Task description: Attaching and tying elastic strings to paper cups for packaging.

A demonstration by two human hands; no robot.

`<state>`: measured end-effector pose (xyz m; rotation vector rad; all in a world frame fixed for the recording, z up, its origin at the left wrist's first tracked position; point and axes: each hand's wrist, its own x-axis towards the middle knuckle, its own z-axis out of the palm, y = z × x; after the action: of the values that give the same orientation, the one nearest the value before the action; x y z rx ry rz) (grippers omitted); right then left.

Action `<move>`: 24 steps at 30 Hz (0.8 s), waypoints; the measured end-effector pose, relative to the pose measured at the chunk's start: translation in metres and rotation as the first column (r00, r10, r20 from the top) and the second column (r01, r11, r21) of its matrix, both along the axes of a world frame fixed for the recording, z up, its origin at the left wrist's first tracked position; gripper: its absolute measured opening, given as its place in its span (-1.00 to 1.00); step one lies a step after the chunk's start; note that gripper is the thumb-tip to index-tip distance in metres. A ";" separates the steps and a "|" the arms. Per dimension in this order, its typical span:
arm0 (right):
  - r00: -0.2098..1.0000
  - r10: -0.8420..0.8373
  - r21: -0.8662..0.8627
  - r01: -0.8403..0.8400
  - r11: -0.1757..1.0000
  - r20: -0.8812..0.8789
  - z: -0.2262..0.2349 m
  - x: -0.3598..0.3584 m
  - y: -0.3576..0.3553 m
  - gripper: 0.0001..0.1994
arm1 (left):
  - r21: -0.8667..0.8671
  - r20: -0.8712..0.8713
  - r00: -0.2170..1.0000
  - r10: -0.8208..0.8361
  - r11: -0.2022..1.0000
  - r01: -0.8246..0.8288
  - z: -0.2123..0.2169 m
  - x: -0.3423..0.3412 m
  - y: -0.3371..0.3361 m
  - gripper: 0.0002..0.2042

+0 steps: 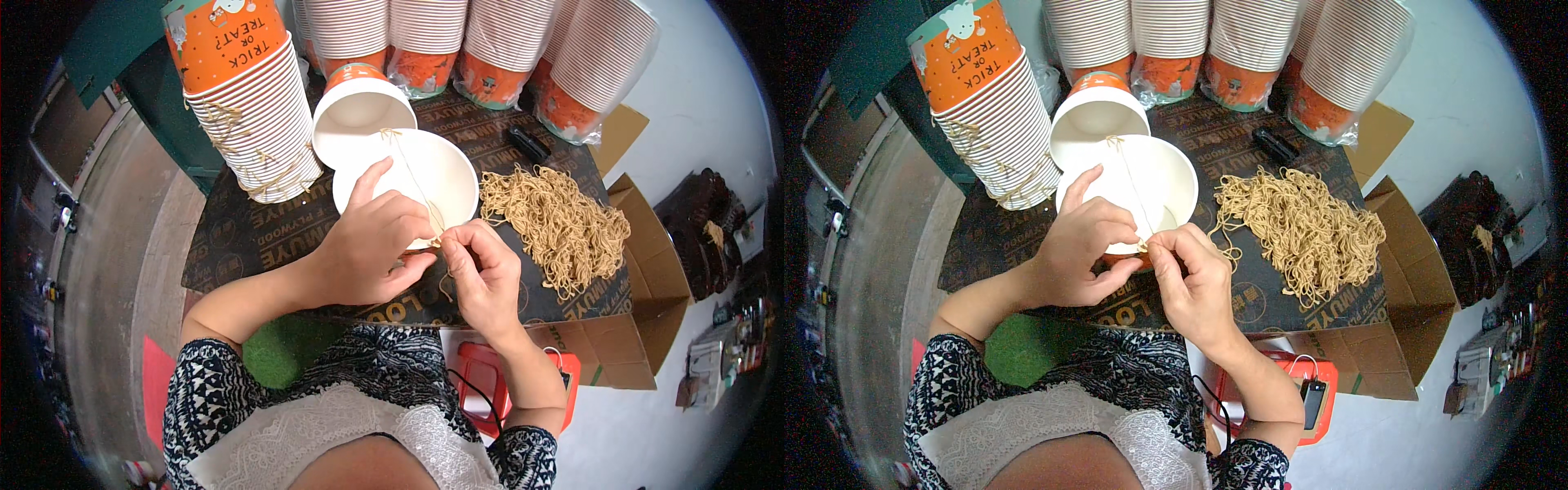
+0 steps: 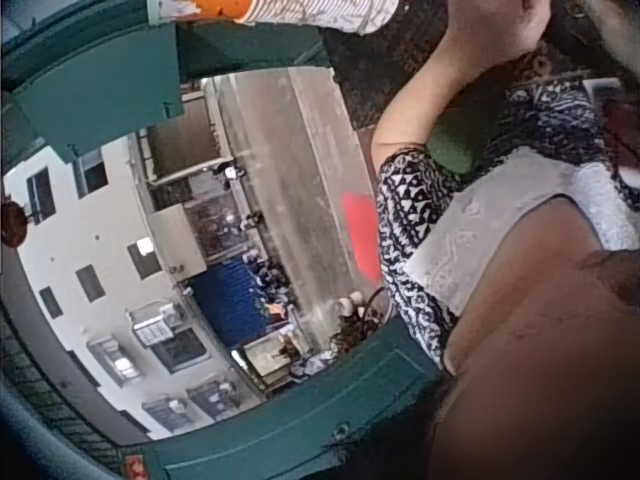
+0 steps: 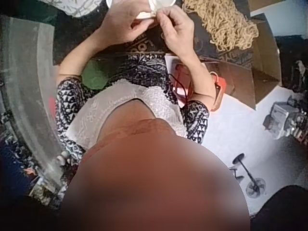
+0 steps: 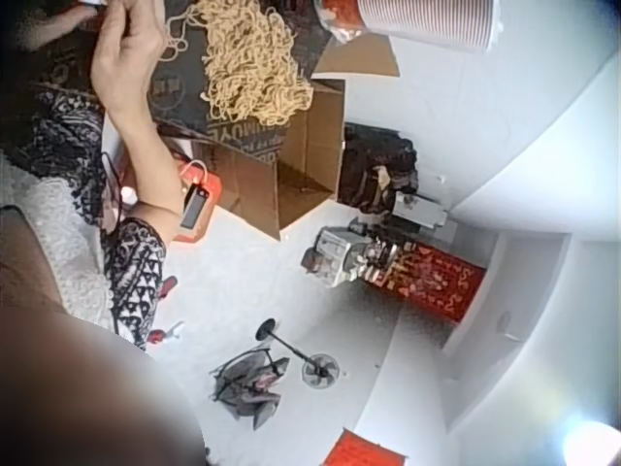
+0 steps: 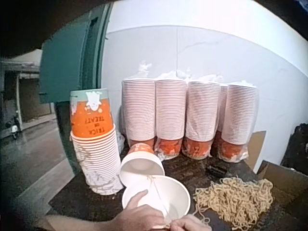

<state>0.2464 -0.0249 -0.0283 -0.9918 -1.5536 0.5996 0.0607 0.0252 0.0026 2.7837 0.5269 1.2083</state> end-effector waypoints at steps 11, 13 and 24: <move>1.000 -0.006 0.022 0.006 1.000 0.028 -0.002 0.002 0.000 -0.99 | 0.097 -0.033 0.999 -0.002 0.995 0.005 -0.009 0.006 0.003 -0.77; 0.998 -0.009 0.067 0.005 0.998 0.058 -0.001 0.005 0.001 -0.98 | 0.057 -0.060 0.997 -0.040 0.997 0.043 -0.006 0.006 0.003 -0.81; 0.848 -0.119 0.291 -0.044 0.956 0.517 0.003 0.034 0.008 -0.49 | -0.052 -0.192 0.971 -0.142 0.990 0.134 0.003 -0.030 0.014 -0.83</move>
<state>0.2806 -0.0172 -0.0258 -1.0021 -2.0344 0.0430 0.0311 0.0392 0.0055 2.8673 0.3556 0.8948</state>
